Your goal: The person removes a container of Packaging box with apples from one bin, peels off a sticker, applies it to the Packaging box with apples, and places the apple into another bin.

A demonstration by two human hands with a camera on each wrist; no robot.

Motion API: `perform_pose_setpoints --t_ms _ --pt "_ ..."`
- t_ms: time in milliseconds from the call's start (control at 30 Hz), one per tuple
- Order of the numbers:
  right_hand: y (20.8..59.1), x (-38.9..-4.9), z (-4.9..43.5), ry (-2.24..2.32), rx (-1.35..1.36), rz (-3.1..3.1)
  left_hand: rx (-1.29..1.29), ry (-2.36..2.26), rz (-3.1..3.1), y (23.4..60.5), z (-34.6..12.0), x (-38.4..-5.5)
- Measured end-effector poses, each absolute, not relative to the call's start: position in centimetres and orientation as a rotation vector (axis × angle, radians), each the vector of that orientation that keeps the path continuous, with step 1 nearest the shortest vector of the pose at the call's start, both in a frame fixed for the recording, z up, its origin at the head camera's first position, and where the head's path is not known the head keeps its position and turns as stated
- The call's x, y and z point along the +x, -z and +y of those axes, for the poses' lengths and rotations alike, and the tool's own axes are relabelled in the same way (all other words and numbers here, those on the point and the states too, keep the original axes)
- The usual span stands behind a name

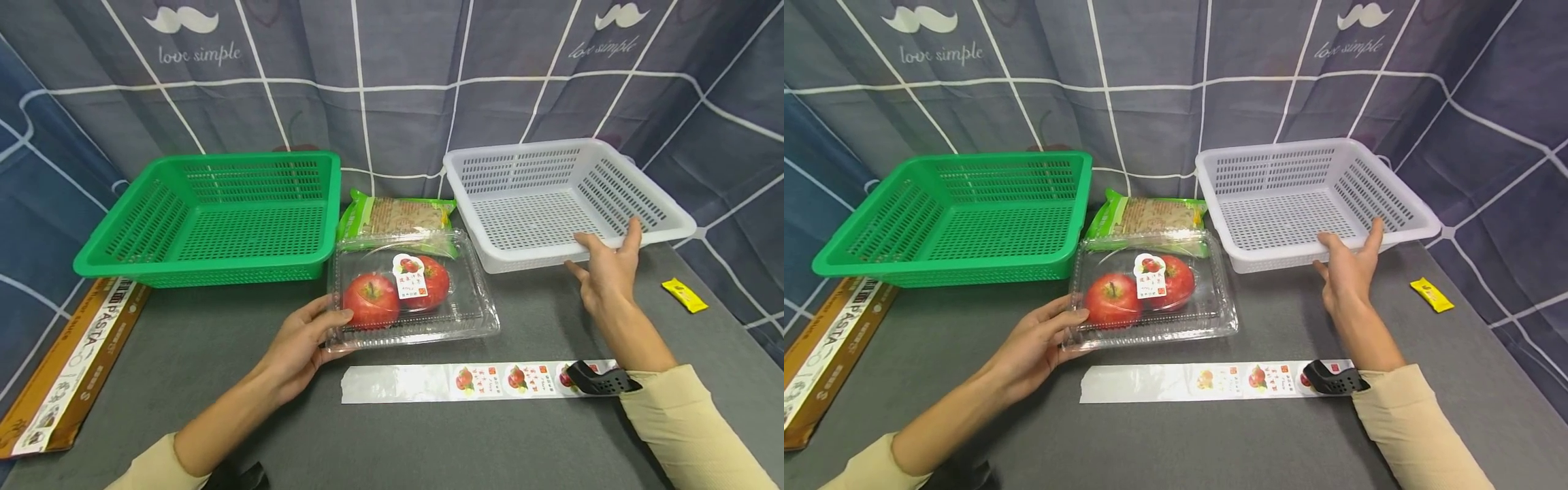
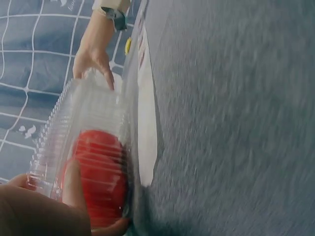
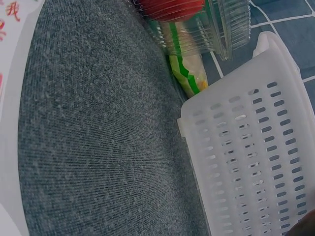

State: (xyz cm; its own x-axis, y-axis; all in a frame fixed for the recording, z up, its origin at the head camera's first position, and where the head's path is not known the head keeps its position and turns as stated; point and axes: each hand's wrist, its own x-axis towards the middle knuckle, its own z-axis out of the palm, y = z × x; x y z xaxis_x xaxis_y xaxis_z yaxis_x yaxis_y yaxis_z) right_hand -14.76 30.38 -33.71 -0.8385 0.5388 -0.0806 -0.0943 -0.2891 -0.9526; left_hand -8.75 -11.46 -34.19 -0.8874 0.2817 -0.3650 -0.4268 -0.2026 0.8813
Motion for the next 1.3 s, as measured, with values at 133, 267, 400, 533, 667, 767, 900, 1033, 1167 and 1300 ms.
perform_pose_setpoints --t_ms 133,267,400,533,667,767,900,1033,1167,1300 --pt "33.7 -14.7 30.4 -2.161 -0.563 -1.573 -0.191 -2.163 1.592 34.1 -11.2 -7.9" --pt "33.7 -14.6 30.3 -2.15 -0.547 -1.589 -0.248 -2.207 1.567 34.0 -10.9 -6.8" --pt "33.8 -14.6 30.3 -2.144 -0.519 -1.595 -0.294 -2.244 1.552 34.1 -10.8 -5.4" --pt "34.0 -14.5 30.2 -2.145 -0.508 -1.592 -0.294 -2.255 1.552 33.8 -10.8 -3.9" --pt "34.3 -14.6 30.3 -2.138 -0.498 -1.591 -0.296 -2.211 1.558 32.9 -10.9 -2.9" --pt "34.4 -14.7 30.5 -2.116 -0.501 -1.605 -0.28 -2.17 1.54 31.9 -10.8 -2.5" --pt "34.2 -14.5 30.5 -2.121 -0.514 -1.621 -0.226 -2.162 1.517 30.6 -10.6 -1.9" --pt "33.9 -14.3 30.4 -2.145 -0.514 -1.622 -0.202 -2.206 1.509 29.4 -10.2 -1.8" --pt "33.8 -14.2 30.5 -2.158 -0.519 -1.624 -0.16 -2.243 1.497 28.3 -9.4 -2.7" --pt "33.7 -14.3 30.7 -2.181 -0.516 -1.586 -0.118 -2.274 1.487 26.9 -7.7 -4.6"
